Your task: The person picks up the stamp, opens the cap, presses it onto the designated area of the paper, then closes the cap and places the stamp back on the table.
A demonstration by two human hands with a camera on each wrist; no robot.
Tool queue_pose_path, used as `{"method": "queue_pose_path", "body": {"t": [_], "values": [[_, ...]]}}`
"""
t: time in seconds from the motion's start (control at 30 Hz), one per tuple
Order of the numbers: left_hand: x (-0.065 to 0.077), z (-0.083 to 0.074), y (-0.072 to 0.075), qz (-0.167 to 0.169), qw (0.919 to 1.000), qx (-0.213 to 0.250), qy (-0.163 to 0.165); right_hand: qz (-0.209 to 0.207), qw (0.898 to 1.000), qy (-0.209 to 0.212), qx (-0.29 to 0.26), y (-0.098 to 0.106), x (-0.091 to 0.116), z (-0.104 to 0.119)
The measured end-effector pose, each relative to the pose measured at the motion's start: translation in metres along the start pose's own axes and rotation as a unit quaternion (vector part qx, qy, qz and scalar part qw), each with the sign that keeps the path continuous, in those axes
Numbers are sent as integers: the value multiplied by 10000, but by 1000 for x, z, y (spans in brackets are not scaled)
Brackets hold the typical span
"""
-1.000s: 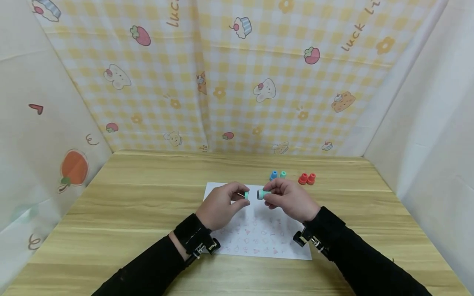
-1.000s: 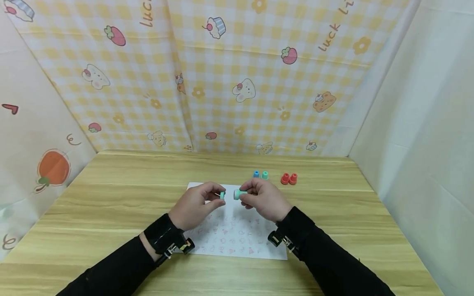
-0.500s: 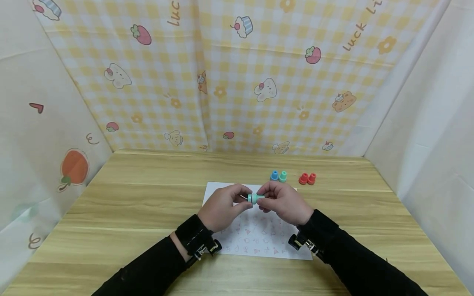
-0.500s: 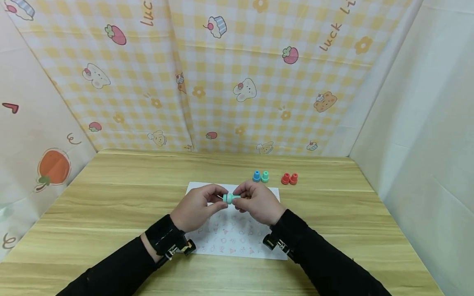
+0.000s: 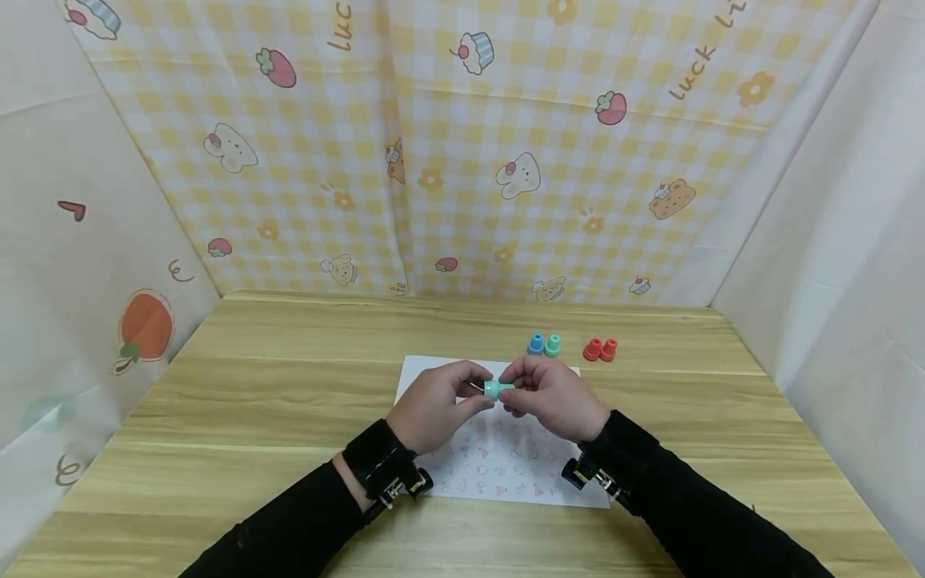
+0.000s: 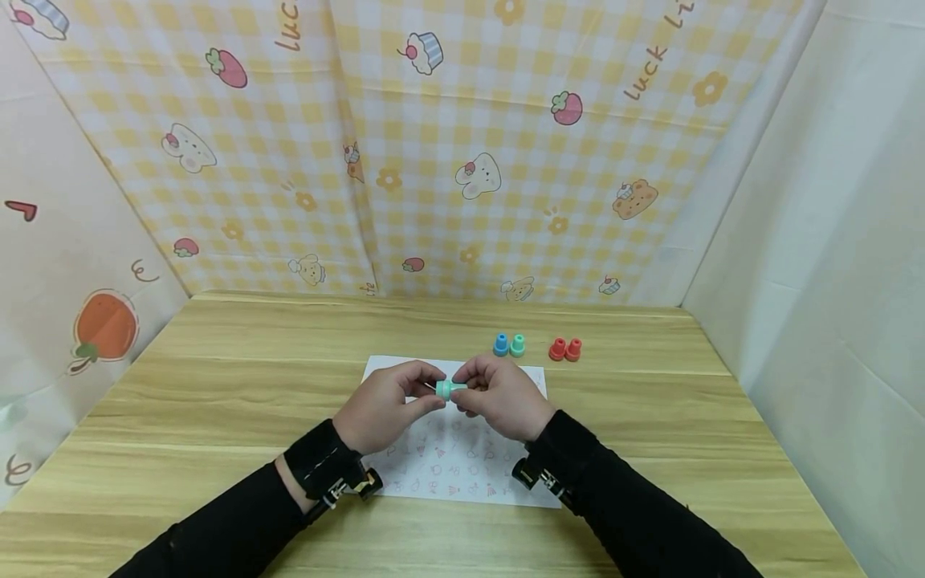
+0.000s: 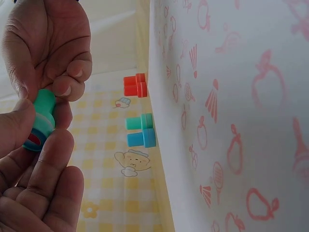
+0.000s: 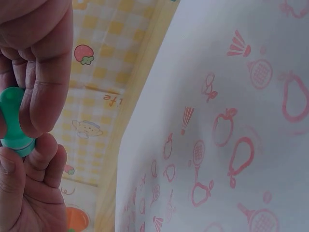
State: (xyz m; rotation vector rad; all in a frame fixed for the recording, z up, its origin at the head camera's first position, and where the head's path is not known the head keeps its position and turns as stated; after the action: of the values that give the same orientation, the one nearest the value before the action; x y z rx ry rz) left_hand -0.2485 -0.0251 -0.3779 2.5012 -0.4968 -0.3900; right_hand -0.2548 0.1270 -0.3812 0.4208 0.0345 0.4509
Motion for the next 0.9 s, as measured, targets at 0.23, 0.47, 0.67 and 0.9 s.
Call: {"method": "queue_pose_path", "body": {"t": [0.23, 0.47, 0.67, 0.9], "values": [[1, 0, 0, 8, 10000, -61, 45, -34, 9999, 17, 123, -1, 0, 0], [1, -2, 0, -17, 10000, -70, -55, -99, 9997, -72, 190, 0, 1, 0], [1, -4, 0, -27, 9998, -138, -169, -103, 9995, -72, 301, -1, 1, 0], [2, -4, 0, -32, 9997, -170, -171, -176, 9991, -37, 397, 0, 4, 2]]}}
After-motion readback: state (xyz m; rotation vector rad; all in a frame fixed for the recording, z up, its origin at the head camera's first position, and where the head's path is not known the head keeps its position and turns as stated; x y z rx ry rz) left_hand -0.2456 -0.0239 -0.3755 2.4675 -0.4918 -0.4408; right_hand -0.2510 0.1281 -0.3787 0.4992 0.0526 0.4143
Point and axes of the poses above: each hand's wrist, its own x-axis away from the middle knuckle, its own y-axis out of the back of the hand, z = x × y, the point moved 8 cm from there along -x, towards the middle knuckle, and after that the axes turned 2 degrees about x, right-handed, at the moved point
